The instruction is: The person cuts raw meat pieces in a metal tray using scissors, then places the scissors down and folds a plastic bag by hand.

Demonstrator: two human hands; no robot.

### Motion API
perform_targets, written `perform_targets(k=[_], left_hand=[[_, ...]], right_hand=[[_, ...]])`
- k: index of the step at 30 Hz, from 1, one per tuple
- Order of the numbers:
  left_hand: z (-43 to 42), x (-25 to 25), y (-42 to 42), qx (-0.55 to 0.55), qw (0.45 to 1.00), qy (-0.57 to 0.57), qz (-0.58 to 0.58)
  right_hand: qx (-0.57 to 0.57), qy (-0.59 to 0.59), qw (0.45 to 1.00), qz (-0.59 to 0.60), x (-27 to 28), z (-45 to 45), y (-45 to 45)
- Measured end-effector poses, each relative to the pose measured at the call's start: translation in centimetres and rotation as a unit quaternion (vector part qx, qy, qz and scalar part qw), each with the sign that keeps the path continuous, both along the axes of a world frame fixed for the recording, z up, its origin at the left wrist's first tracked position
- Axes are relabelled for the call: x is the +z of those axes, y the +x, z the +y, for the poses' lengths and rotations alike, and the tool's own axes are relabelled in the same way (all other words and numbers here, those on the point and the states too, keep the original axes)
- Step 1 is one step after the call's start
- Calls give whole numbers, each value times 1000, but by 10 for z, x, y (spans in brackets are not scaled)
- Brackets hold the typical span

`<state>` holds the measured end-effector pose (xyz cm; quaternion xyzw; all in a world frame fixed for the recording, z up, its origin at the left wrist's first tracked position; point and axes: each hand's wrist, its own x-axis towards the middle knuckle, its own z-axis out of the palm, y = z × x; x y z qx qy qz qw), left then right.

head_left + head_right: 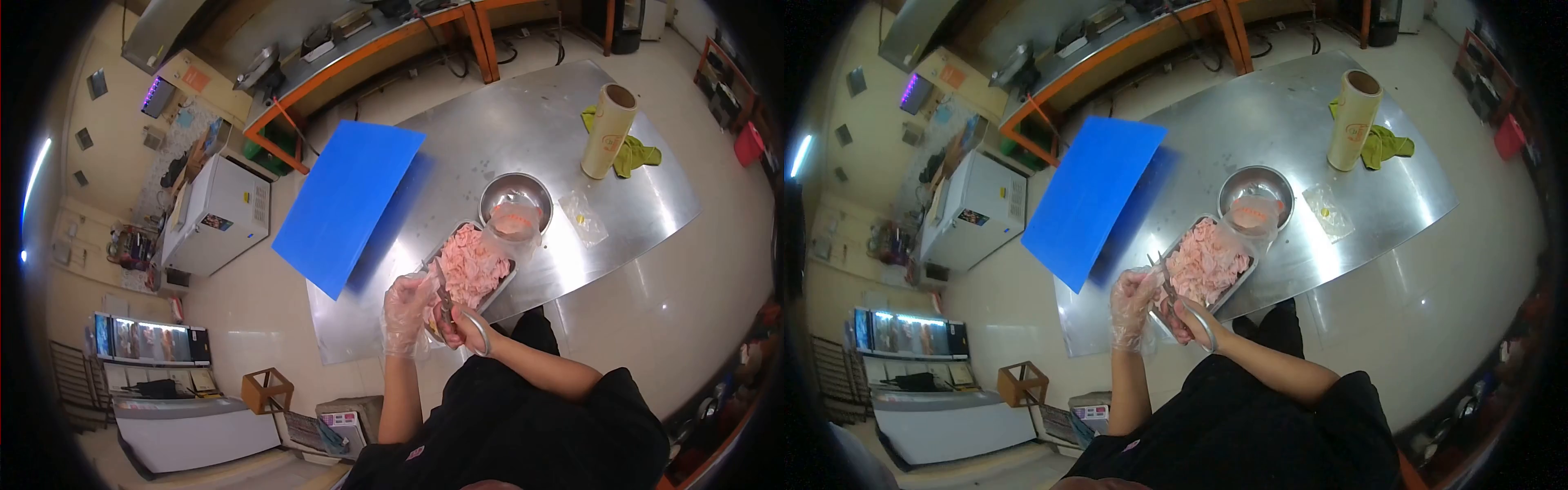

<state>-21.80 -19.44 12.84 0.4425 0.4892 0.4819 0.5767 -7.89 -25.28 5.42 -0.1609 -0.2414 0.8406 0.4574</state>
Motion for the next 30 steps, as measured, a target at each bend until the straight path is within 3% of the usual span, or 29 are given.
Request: perform_targets(k=[5,11,14,20,23,26,30], left_hand=[[-9,-23,-12,0,997,-10,-72],[-23,-10,-15,-33,995,-32,-89],[-24,-29,-25,16,999,-13,-39],[-29,-38,-44,-41,998,-41,-32],[-31,-31,-44,-22,997,-62,-30],[-33,-31,-47,-30,998,-51,1],[-33,-25,-51,-60,995,-70,33]], right_hand=[[21,-10,995,-96,2,-10,4],[25,-56,996,-65,0,-9,-7],[72,-15,985,-153,7,-11,2],[48,-50,988,-135,7,-8,-11],[99,-29,968,-227,4,-5,-7],[85,-57,975,-196,6,-6,-9],[86,-58,964,-246,7,4,-7]])
